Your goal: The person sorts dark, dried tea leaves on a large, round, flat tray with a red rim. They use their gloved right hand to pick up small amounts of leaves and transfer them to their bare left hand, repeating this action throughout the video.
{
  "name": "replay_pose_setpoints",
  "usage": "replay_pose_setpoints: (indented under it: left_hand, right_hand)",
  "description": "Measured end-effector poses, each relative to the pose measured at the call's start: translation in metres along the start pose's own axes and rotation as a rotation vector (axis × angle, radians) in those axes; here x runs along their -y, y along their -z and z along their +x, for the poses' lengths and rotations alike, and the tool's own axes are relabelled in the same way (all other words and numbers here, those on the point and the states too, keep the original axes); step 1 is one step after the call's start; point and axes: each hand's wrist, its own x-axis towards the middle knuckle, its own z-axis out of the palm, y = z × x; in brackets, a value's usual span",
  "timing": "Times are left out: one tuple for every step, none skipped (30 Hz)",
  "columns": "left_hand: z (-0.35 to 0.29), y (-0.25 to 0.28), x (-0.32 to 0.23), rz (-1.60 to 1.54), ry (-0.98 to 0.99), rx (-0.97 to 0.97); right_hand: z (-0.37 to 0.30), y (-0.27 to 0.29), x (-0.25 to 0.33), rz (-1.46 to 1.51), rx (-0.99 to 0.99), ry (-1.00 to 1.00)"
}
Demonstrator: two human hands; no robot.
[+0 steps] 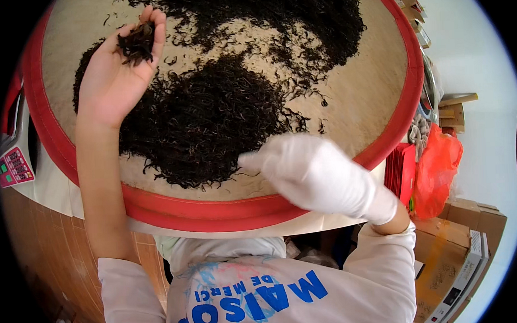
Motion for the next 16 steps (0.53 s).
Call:
replay_pose_setpoints:
  left_hand:
    - [-0.001, -0.001, 0.001, -0.004, 0.014, 0.003]
    - [-0.003, -0.001, 0.000, 0.017, -0.032, 0.010]
    - [-0.005, 0.001, 0.000, 0.029, -0.065, 0.023]
    - [-0.005, 0.003, 0.000, 0.040, -0.098, 0.037]
    - [-0.005, 0.003, -0.002, 0.030, -0.085, 0.046]
    - [-0.003, 0.005, -0.004, 0.015, -0.068, 0.058]
    - [-0.002, 0.007, -0.006, 0.003, -0.055, 0.065]
    - [0.004, 0.011, -0.002, 0.001, -0.047, 0.065]
    - [0.002, 0.010, -0.001, 0.009, -0.066, 0.057]
    - [0.000, 0.009, -0.001, 0.016, -0.082, 0.050]
    - [-0.002, 0.007, -0.003, 0.029, -0.082, 0.032]
    - [-0.002, 0.006, -0.005, 0.035, -0.081, 0.015]
    - [-0.002, 0.006, -0.007, 0.039, -0.077, -0.001]
    - [-0.001, 0.008, -0.008, 0.031, -0.059, 0.019]
    - [-0.003, 0.008, -0.009, 0.025, -0.061, 0.021]
    - [-0.005, 0.007, -0.009, 0.020, -0.063, 0.025]
  right_hand:
    - [0.006, 0.008, -0.006, 0.031, -0.066, -0.017]
    - [0.020, 0.008, -0.013, 0.060, -0.201, -0.007]
    - [0.037, 0.008, -0.019, 0.083, -0.334, -0.012]
    - [0.052, 0.013, -0.025, 0.021, -0.259, -0.057]
    - [0.069, 0.007, -0.035, -0.033, -0.247, -0.051]
    - [0.085, -0.002, -0.046, -0.068, -0.231, -0.021]
    - [0.099, -0.012, -0.051, -0.097, -0.168, -0.039]
    - [0.107, -0.026, -0.057, -0.110, -0.090, -0.056]
    - [0.116, -0.033, -0.054, -0.113, -0.011, -0.044]
    - [0.121, -0.032, -0.054, -0.067, 0.012, -0.025]
    - [0.125, -0.030, -0.053, -0.022, 0.035, -0.008]
    - [0.128, -0.026, -0.051, 0.020, 0.064, 0.005]
    - [0.126, -0.022, -0.050, -0.030, -0.030, 0.052]
    - [0.123, -0.020, -0.054, 0.020, -0.080, 0.066]
    - [0.123, -0.016, -0.060, 0.070, -0.130, 0.087]
    - [0.124, -0.017, -0.059, 0.069, -0.122, 0.090]
